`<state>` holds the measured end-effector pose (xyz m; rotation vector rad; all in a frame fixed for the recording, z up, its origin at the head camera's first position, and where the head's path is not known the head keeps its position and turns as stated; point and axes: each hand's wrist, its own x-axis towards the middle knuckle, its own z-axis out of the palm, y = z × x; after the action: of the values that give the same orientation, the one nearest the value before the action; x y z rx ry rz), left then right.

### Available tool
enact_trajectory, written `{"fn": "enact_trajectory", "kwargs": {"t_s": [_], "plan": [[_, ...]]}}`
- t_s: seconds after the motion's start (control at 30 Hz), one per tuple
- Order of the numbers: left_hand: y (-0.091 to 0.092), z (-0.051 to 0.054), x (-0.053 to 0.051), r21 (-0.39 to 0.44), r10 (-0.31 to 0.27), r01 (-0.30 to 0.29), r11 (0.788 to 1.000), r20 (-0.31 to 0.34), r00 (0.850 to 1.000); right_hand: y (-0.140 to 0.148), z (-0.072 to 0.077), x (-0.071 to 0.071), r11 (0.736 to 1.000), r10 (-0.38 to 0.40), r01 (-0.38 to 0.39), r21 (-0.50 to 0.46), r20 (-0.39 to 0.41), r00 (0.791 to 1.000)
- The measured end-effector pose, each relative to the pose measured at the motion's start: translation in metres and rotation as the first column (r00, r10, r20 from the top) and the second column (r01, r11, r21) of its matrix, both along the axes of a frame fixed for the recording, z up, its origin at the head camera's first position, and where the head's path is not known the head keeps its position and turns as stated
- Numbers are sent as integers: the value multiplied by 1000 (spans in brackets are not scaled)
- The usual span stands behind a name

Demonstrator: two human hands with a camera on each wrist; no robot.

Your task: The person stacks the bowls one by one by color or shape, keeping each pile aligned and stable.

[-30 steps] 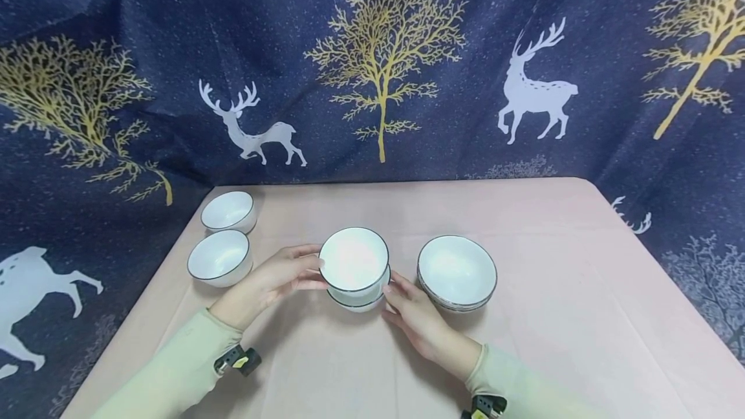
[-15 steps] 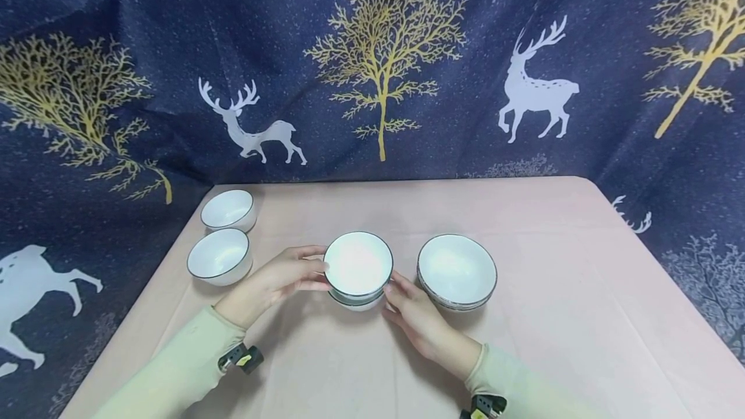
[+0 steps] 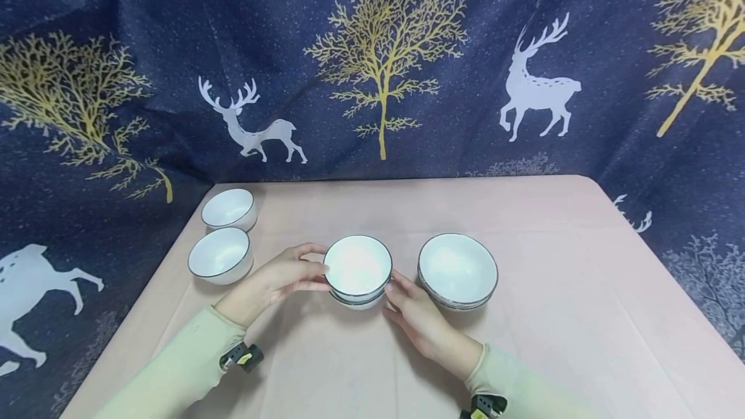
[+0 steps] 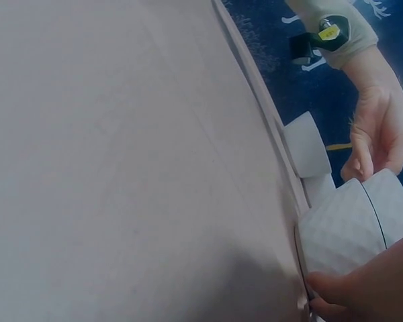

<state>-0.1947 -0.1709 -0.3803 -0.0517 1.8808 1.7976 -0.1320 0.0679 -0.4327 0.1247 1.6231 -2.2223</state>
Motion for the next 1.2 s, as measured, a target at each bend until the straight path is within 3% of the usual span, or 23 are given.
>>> {"fn": "enact_trajectory", "kwargs": {"t_s": [0.2,0.53,0.77,1.0,1.2], "plan": [[1,-1,3,-49,17,-17,999,14,1000,0,0,0,1000,-7,7,2,1,1000],[-1,-6,3,-26,18,-18,1000,-4,1000,-4,0,2,997,-73,73,31,-14,997],[-3,-11,4,22,10,-10,1000,-22,1000,-7,0,2,995,-104,104,-11,-64,992],[-13,-18,3,84,-20,24,996,-38,999,-12,0,-8,992,-125,119,-51,-132,983],[-30,-15,5,118,-1,12,993,-91,996,-16,-1,-11,989,-149,149,-6,-101,984]]}}
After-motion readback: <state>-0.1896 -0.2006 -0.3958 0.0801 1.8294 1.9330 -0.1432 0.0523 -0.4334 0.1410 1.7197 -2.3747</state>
